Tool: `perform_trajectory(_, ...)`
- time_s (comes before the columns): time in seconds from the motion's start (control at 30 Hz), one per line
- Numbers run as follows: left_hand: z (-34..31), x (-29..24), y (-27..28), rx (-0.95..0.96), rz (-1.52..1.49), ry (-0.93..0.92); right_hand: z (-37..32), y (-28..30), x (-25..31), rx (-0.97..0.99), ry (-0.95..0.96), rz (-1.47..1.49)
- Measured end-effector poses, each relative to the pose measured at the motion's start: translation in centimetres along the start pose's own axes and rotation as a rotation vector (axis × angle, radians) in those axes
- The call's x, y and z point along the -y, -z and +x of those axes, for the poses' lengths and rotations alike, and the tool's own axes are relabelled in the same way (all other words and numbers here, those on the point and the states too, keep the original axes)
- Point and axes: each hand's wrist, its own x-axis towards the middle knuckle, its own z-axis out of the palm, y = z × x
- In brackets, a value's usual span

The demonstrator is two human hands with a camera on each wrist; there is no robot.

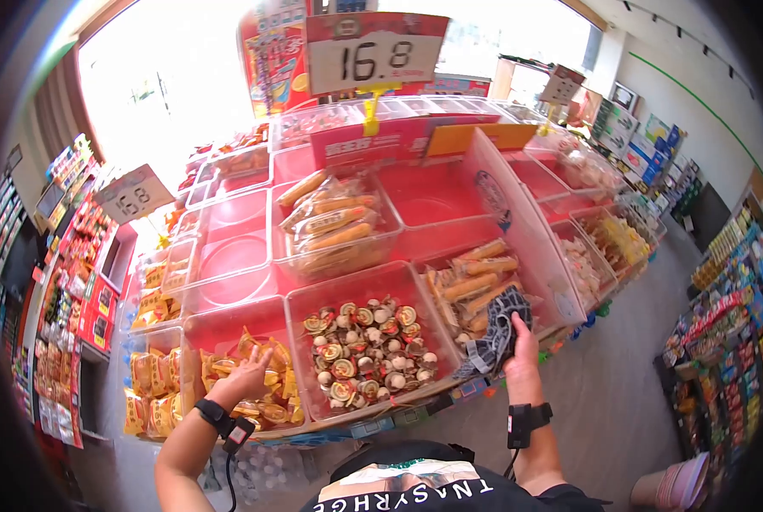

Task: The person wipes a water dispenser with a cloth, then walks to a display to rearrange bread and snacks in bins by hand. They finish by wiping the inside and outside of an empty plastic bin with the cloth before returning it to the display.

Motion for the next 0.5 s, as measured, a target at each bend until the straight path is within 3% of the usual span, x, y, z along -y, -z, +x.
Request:
perform_trajectory(0.03,-0.1,-1.6,0.7,-0.116,0.027,0.034,0.7,1.3,0.5,-0.028,0.028,0.000)
perform_trajectory(0.17,0.3,-11.5,3.0,-0.449,-0.184,-0.166,1.0,6.9,5.4,-0.080,0.074,0.077)
perform_trajectory(0.33,3.6,-25.4,0.0,-0.405,-0.240,-0.420,0.7,18.7,12.3,-0.129,0.075,0.229)
perform_trajectory(0.4,4.9,-30.0,-1.0,-0.390,-0.369,-0.397,-1.1,23.0,15.6,-0.205,0.094,0.229)
perform_trajectory(0.5,9.0,-34.6,-1.6,-0.440,-0.547,-0.223,-4.6,29.1,20.0,-0.237,0.213,0.221)
